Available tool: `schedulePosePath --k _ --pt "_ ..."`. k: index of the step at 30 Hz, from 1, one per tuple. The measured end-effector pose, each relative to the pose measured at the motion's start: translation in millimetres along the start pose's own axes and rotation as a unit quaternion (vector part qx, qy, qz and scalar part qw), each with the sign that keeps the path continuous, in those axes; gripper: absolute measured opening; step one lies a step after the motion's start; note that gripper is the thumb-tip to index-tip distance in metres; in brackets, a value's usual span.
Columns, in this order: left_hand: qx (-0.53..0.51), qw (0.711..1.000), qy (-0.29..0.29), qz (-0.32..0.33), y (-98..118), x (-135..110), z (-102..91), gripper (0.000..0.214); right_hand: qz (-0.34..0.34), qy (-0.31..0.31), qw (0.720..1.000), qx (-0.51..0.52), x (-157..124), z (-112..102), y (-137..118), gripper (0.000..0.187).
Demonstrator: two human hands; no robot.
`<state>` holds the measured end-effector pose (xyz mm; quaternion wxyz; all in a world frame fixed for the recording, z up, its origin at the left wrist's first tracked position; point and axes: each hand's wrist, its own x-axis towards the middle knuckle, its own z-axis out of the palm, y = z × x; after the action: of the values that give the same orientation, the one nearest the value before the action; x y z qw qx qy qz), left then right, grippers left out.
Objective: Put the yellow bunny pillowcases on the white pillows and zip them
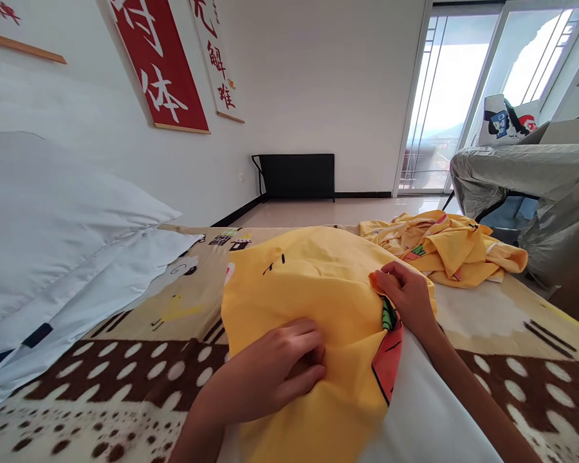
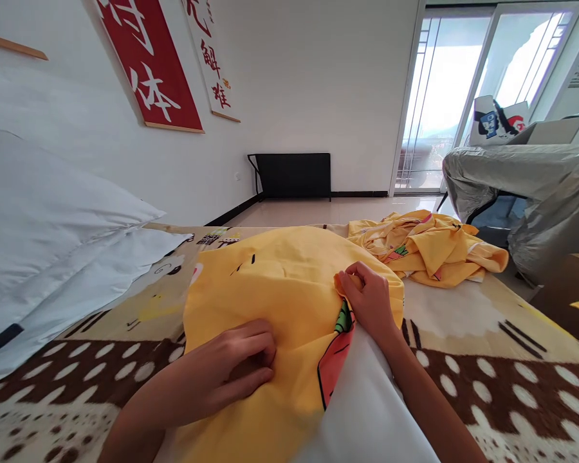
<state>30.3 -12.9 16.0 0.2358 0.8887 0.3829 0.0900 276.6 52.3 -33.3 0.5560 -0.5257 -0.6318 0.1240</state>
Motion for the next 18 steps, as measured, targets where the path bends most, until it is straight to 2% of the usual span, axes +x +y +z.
schedulePosePath --k 7,18 --pt "-0.001 1.000 0.003 0.000 -0.8 -0.4 0.4 0.011 -0.001 0.007 1.000 -0.006 -0.8 -0.3 -3.2 0.029" --pt "0.002 1.000 0.006 -0.009 5.1 -0.9 -3.0 0.010 -0.019 -0.038 0.999 -0.009 -2.0 -1.8 -6.7 0.029"
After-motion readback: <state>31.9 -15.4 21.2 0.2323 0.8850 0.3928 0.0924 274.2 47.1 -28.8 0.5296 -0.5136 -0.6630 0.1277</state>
